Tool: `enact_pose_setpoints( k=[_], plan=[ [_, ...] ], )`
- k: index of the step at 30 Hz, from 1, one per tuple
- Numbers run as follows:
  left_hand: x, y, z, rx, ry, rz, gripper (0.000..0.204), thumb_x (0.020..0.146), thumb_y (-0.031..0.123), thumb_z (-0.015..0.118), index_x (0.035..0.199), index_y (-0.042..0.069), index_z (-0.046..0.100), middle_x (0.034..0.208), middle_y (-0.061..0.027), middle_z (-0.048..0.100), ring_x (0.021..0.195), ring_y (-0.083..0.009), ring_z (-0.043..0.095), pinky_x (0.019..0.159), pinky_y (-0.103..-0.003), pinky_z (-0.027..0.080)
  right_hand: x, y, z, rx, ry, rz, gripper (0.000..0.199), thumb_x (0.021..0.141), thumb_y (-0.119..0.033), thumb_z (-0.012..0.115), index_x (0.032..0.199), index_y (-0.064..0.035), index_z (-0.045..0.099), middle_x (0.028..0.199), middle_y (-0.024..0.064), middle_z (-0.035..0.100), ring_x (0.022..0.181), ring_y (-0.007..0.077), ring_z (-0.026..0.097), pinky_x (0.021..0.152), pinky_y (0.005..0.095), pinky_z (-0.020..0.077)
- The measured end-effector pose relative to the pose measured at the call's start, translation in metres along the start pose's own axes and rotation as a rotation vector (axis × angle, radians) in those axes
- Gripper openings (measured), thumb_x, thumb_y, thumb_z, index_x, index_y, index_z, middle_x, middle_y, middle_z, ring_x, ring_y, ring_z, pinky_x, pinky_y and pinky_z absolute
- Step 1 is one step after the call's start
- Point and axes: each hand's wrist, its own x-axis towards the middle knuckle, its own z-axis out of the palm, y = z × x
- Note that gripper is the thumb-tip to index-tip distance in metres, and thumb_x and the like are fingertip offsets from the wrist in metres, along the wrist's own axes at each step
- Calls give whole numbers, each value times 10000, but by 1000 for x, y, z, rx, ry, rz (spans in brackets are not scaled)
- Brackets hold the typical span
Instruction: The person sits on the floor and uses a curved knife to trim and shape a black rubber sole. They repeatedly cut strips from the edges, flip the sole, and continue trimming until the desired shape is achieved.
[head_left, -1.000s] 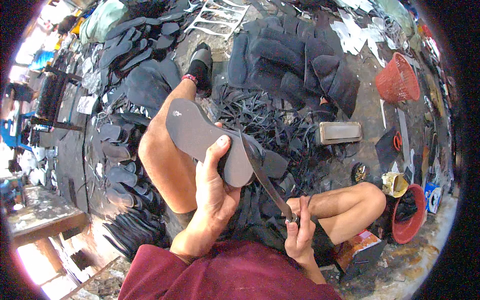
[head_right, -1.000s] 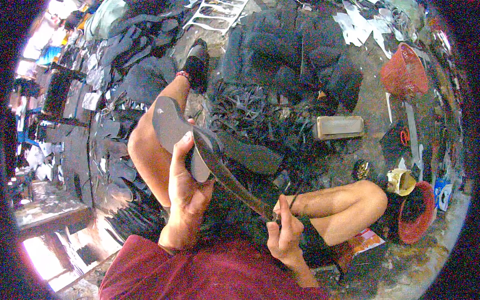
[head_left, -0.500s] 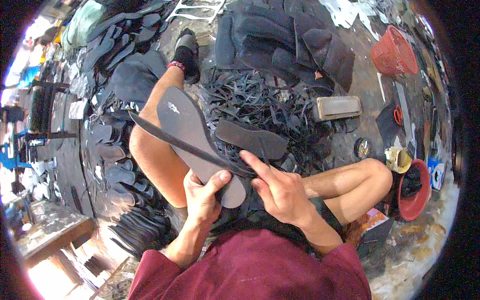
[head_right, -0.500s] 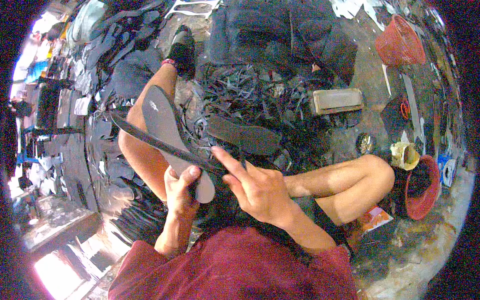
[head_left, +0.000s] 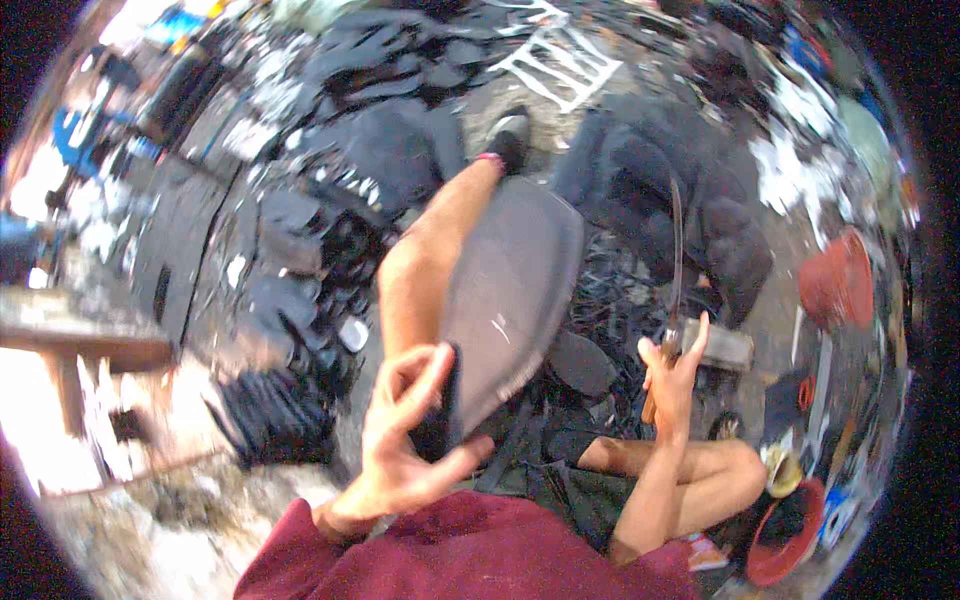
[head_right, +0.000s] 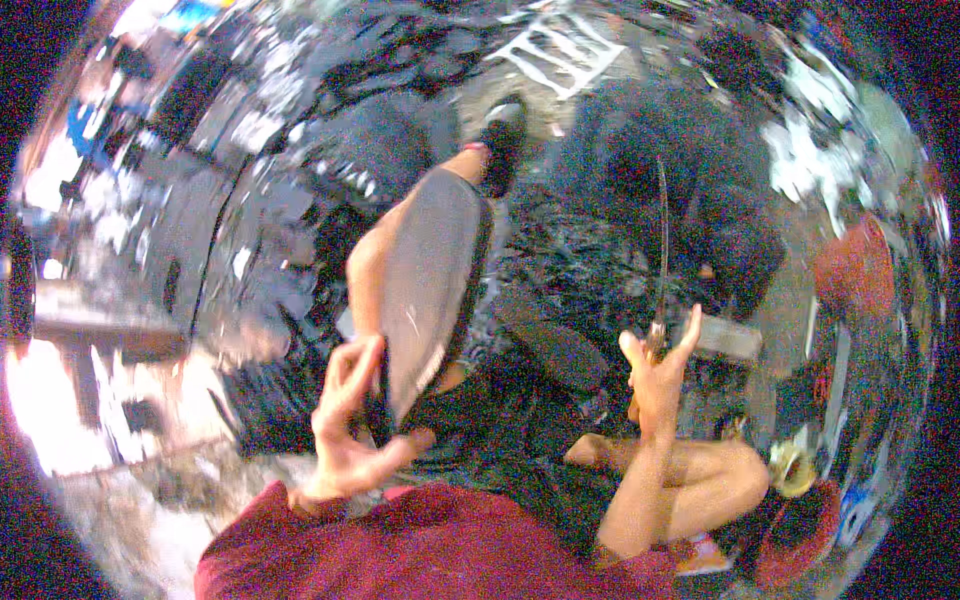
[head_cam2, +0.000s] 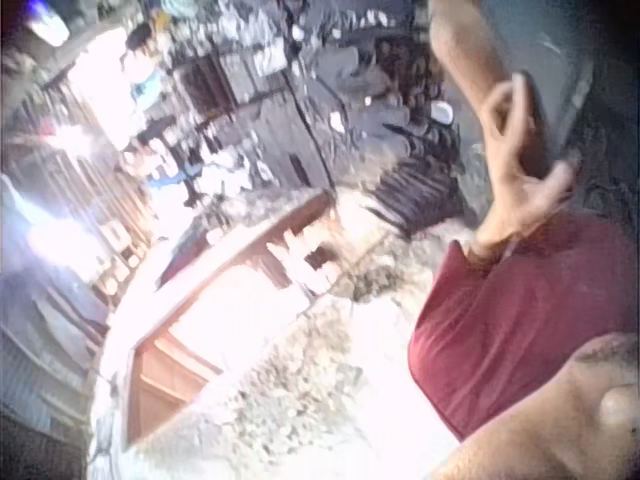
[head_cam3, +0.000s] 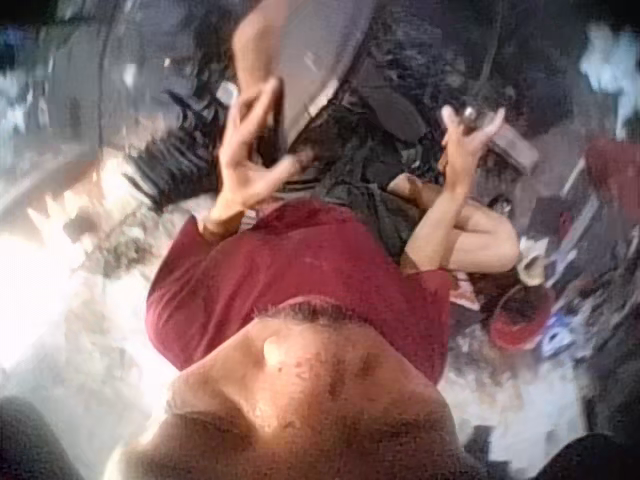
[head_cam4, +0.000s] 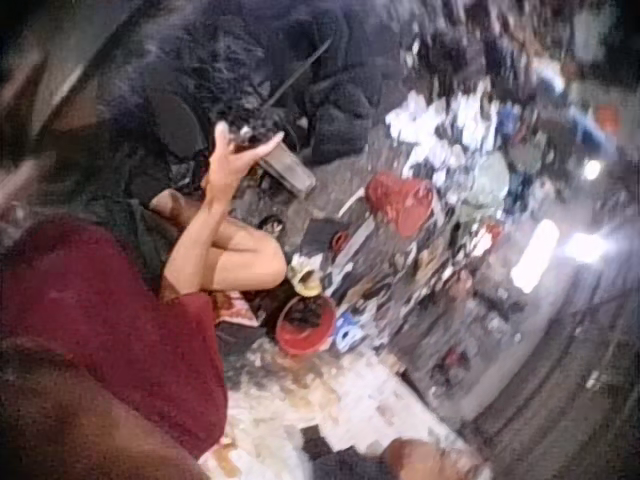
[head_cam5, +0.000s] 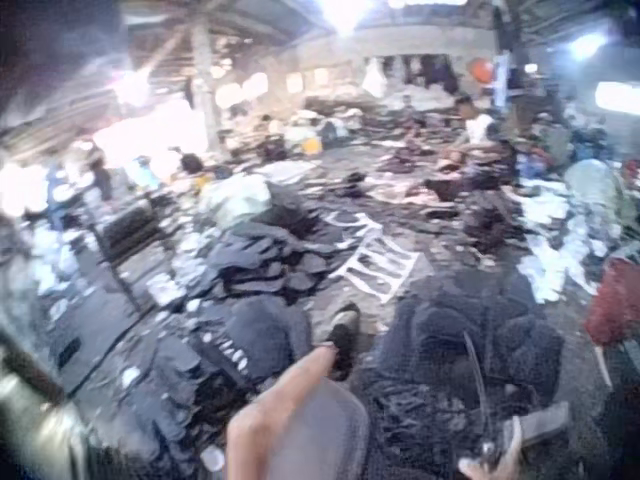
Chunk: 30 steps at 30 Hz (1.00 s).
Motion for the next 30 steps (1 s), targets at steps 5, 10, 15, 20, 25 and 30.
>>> enact_pose_setpoints(
  k=[5,10,15,20,25,30],
  plan=[
    [-39,-114,-85,440,801,-323,655,770,90,772,1377,-13,549,1260,-184,611,1150,-271,567,1020,-363,419,-20,31,17,-113,-89,33,1112,773,25,778,1607,-252,96,983,83,628,813,152,587,789,314,515],
    [-255,-299,-259,936,916,-910,700,862,468,694,1430,95,522,1270,-241,623,1220,-418,553,1063,-497,403,7,100,41,-611,-167,-77,1070,655,-220,916,1542,-133,325,1128,273,681,1061,419,661,931,440,506],
    [-285,-347,-265,1096,631,-1227,637,916,560,582,1403,153,539,1353,-215,565,1257,-507,472,1039,-608,382,-2,98,50,-933,-125,-119,1026,634,-247,929,1488,-148,370,1179,219,668,1097,417,629,933,480,498],
    [-260,-338,-266,1452,700,-1238,571,949,461,592,1410,127,541,1379,-210,564,1239,-472,502,1038,-560,405,7,98,19,-643,-153,-280,641,680,-96,882,1264,-69,618,1105,168,695,1029,304,663,907,402,506],
    [-138,-239,-216,1146,1021,-507,521,961,311,619,1393,31,539,1384,-220,563,1202,-419,554,1034,-481,433,-30,26,-25,-324,-105,-188,477,750,-16,825,1199,-76,676,937,21,660,770,89,571,694,260,503],
    [15,-24,22,-4,450,50,651,861,123,766,1410,-64,468,1405,-192,535,1199,-273,581,1036,-365,457,-82,-30,3,101,-129,-130,450,795,-28,800,1218,-76,655,991,50,658,546,49,517,439,211,399]
  ],
)
